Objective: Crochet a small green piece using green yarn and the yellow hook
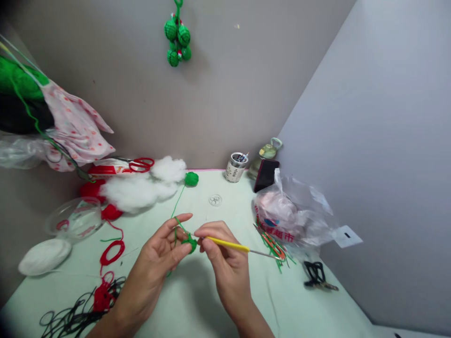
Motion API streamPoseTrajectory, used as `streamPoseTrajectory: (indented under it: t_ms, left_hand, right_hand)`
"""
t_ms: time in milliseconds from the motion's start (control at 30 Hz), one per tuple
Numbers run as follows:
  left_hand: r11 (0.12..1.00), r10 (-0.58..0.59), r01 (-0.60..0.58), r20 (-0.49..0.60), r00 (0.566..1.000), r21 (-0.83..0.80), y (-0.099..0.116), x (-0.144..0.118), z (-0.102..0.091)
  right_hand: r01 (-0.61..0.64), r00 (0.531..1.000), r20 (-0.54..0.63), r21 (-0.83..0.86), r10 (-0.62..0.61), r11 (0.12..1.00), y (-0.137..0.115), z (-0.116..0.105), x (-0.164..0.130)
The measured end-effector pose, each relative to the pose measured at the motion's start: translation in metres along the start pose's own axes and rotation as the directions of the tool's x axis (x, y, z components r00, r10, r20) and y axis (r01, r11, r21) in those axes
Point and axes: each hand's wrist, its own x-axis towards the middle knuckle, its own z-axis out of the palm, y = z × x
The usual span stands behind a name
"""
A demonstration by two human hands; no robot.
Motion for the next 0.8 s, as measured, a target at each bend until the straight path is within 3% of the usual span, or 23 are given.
streamPoseTrajectory:
  t_ms: [167,333,467,667,800]
  left_hand:
    - [1.0,-0.011,0.01,0.039,0.999,0.023,-0.007,0.0,0.001]
    - [0.999,-0.021,0.021,0.001,1.0,0.033,-0.002,-0.004,0.005]
    - [0.999,-0.021,0.021,-0.008,1.0,0.043,0.002,-0.006,0.008]
    - [0.997,-0.018,0.017,0.014,1.0,0.069,-0.001,-0.004,0.002]
    - [0.992,0.026,-0.029,0.03,0.999,0.121,-0.003,-0.003,-0.002]
  right_hand:
    - [-0.064,0.997,-0.036,0.05,0.066,0.997,0.004,-0.004,-0.002]
    - [-0.135,0.98,-0.112,0.24,0.165,0.961,0.007,-0.005,-0.001]
    - [-0.144,0.973,-0.131,0.298,0.19,0.944,0.002,-0.002,0.003]
    - [-0.126,0.985,-0.081,0.269,0.153,0.955,-0.001,-0.005,0.002]
    - [-0.049,0.998,-0.032,0.147,0.054,0.988,-0.003,-0.008,-0.003]
